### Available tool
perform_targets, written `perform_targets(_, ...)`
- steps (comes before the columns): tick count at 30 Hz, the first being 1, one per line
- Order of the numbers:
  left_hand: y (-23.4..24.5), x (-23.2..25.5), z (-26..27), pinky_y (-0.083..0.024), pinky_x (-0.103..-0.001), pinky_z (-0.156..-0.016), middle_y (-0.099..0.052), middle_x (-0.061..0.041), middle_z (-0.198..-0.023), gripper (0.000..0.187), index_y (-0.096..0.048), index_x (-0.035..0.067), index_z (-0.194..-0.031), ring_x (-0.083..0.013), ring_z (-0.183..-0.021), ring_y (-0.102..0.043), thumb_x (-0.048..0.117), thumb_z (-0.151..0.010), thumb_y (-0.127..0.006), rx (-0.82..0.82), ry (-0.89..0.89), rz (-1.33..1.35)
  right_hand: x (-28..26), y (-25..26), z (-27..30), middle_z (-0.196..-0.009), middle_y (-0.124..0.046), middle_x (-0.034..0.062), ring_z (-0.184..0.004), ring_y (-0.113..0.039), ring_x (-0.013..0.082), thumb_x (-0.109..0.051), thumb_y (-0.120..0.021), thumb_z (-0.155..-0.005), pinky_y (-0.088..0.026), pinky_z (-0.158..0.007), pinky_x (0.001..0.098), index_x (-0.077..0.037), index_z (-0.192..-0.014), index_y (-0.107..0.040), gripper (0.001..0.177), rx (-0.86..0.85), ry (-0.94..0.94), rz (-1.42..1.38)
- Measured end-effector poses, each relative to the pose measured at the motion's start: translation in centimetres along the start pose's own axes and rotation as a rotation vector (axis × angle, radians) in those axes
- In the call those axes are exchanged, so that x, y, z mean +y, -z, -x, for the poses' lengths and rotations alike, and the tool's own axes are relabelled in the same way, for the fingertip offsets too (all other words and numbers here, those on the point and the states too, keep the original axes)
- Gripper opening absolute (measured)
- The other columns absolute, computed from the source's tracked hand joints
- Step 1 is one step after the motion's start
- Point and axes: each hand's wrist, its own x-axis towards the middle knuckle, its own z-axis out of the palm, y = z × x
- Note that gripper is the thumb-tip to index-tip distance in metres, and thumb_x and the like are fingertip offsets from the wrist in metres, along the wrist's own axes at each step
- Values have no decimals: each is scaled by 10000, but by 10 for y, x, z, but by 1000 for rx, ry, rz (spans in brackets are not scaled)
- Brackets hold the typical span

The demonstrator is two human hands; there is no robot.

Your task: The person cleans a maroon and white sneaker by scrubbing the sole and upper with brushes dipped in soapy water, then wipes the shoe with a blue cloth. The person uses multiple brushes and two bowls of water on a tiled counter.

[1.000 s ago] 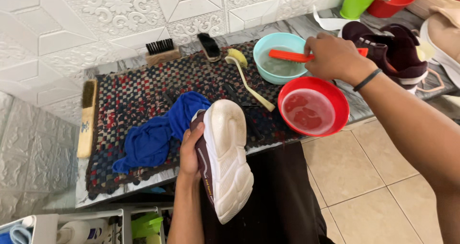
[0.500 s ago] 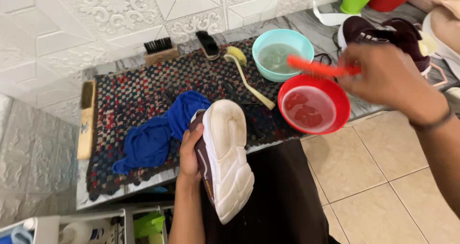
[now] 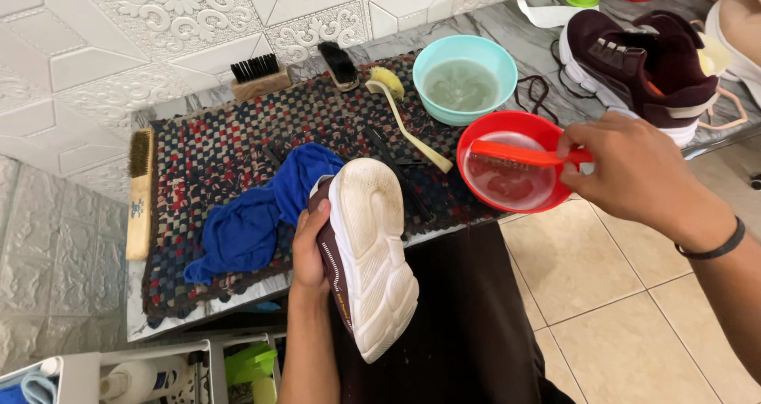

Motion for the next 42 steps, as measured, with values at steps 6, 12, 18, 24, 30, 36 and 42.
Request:
perform_targets(6, 3, -1, -2, -545, -408, -990, -744, -193, -1174, 497, -670, -38, -1277, -280, -1080, -705, 287, -903, -624, -36, -30, -50, 1, -8, 6, -879, -710, 1, -988, -661, 256, -311, -705, -772, -553, -730, 461, -272, -988, -708, 219, 70, 53, 16)
perform_targets(12, 5, -3, -2, -556, -417, -962, -746, -204, -1154, 496, -670, -39, -1267, -293, -1051, -712, 286, -893, -646, -36, -12, -18, -2, -13, 16, -859, -714, 19, -992, -656, 284, -255, -667, -763, -543, -743, 475, -252, -977, -680, 214, 100, 82, 13)
perform_targets(18, 7, -5, -2, -545, -413, -993, -740, -200, -1185, 497, -664, -39, -1284, -286, -1084, -705, 279, -904, -632, -47, -28, -27, -9, -2, 19, -896, -703, 22, -1019, -652, 259, -285, -652, -807, -545, -741, 472, -269, -1007, -689, 204, 13, 44, -10)
perform_targets(24, 3, -2, 0, -538, -417, -1012, -735, -217, -1195, 508, -663, -52, -1276, -303, -1096, -703, 268, -882, -649, -31, 2, 6, -5, -6, 21, -846, -741, -3, -941, -667, 280, -285, -661, -810, -540, -754, 461, -237, -967, -694, 168, 101, 81, 19)
perform_targets(30, 9, -5, -2, -548, -404, -969, -749, -204, -1151, 481, -679, -46, -1250, -290, -1048, -714, 257, -877, -657, -18, 5, 4, -5, -4, 22, -861, -723, 23, -978, -648, 267, -297, -640, -823, -526, -764, 461, -238, -977, -687, 172, 57, 29, -11)
perform_targets(36, 6, -2, -1, -544, -430, -995, -736, -210, -1177, 513, -654, -45, -1285, -310, -1091, -700, 269, -879, -656, -39, 21, 15, -8, -2, 22, -848, -720, 20, -981, -651, 242, -304, -642, -829, -533, -772, 449, -228, -1015, -706, 211, 33, -16, -40)
perform_targets(42, 7, -3, -2, -535, -436, -1018, -723, -216, -1206, 548, -624, -40, -1329, -313, -1110, -690, 264, -873, -650, -22, 18, 13, -10, 1, 23, -873, -703, 26, -967, -660, 242, -327, -624, -839, -538, -747, 464, -254, -1048, -704, 236, -5, -78, -62)
